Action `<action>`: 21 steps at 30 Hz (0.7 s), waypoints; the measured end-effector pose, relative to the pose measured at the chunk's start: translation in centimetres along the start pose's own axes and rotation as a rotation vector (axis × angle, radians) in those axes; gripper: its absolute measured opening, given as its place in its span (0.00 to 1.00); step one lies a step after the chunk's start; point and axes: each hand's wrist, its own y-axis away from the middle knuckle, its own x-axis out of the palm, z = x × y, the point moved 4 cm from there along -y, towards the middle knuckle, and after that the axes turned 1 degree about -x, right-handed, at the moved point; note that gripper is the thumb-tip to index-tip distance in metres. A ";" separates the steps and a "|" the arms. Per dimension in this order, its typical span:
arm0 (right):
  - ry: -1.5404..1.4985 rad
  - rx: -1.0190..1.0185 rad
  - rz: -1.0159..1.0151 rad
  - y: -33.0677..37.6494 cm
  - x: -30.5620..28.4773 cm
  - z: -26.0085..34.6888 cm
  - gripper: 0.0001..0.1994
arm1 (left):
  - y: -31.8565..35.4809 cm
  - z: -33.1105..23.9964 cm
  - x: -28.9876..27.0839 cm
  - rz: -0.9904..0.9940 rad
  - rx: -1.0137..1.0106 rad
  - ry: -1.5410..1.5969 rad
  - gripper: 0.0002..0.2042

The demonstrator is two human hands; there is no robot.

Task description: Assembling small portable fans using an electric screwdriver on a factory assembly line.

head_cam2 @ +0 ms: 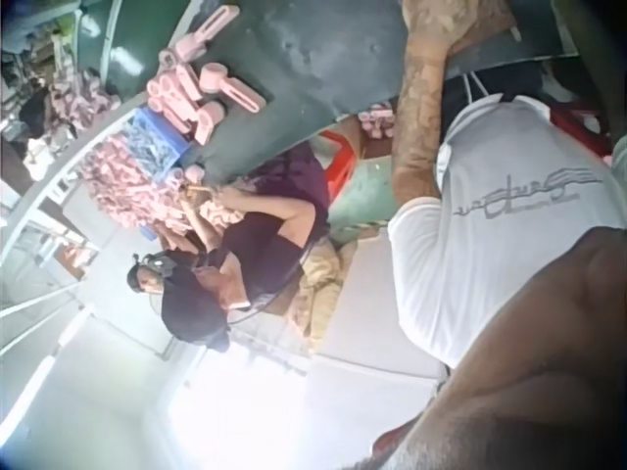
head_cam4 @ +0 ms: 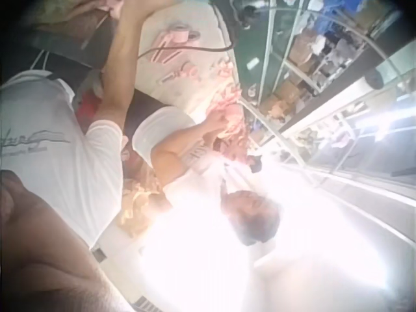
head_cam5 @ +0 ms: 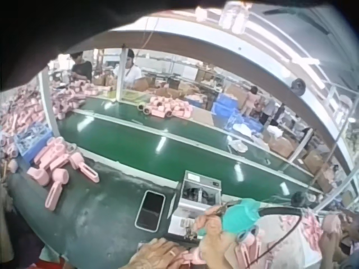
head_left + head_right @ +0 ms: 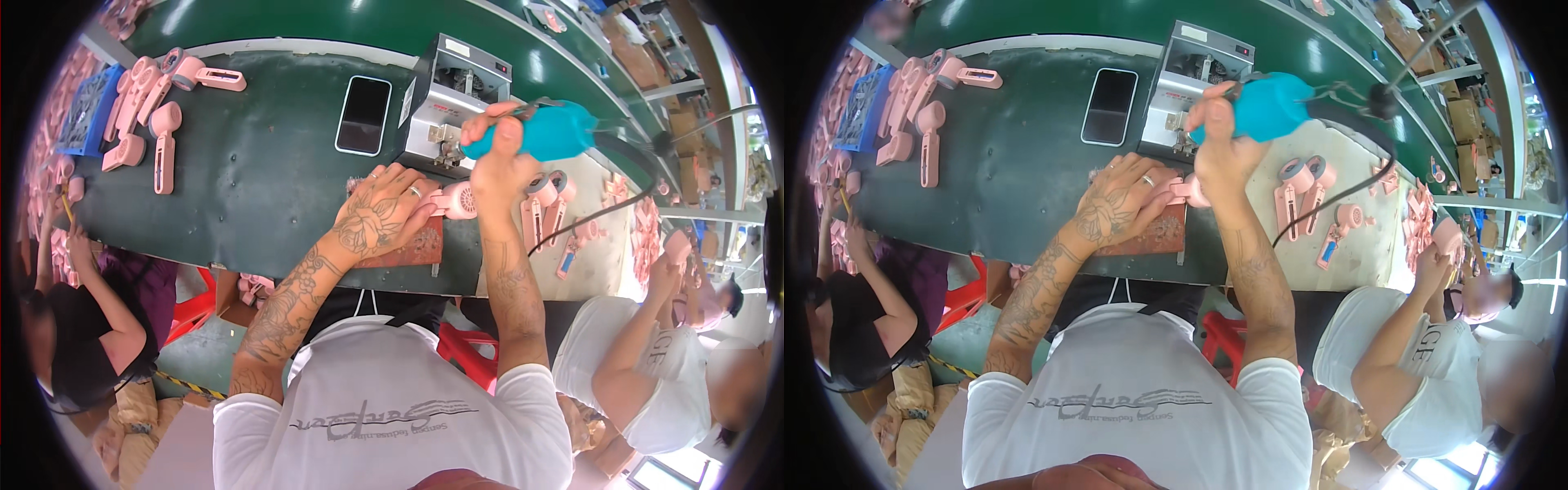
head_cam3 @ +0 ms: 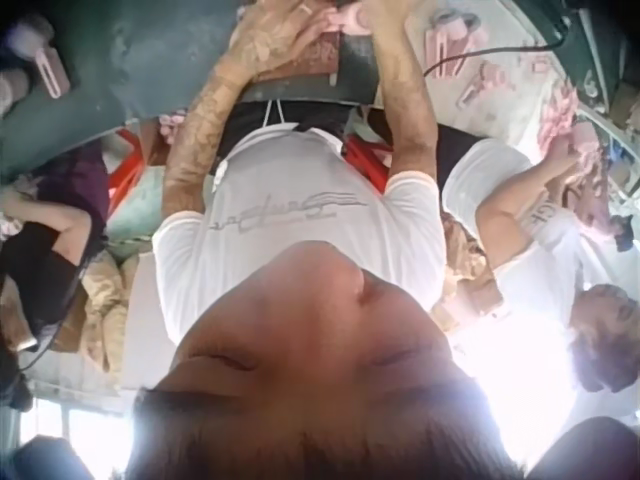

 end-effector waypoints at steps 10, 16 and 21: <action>0.092 0.179 0.057 2.5 -1.1 1.9 0.19 | -0.3 0.0 0.0 -0.007 -0.002 -0.015 0.15; 0.093 0.248 0.068 5.0 -1.9 3.2 0.27 | -0.3 0.1 0.0 0.009 0.008 -0.002 0.15; 0.072 0.267 0.070 5.8 -2.1 2.6 0.25 | -0.1 0.0 0.0 0.020 0.007 0.005 0.14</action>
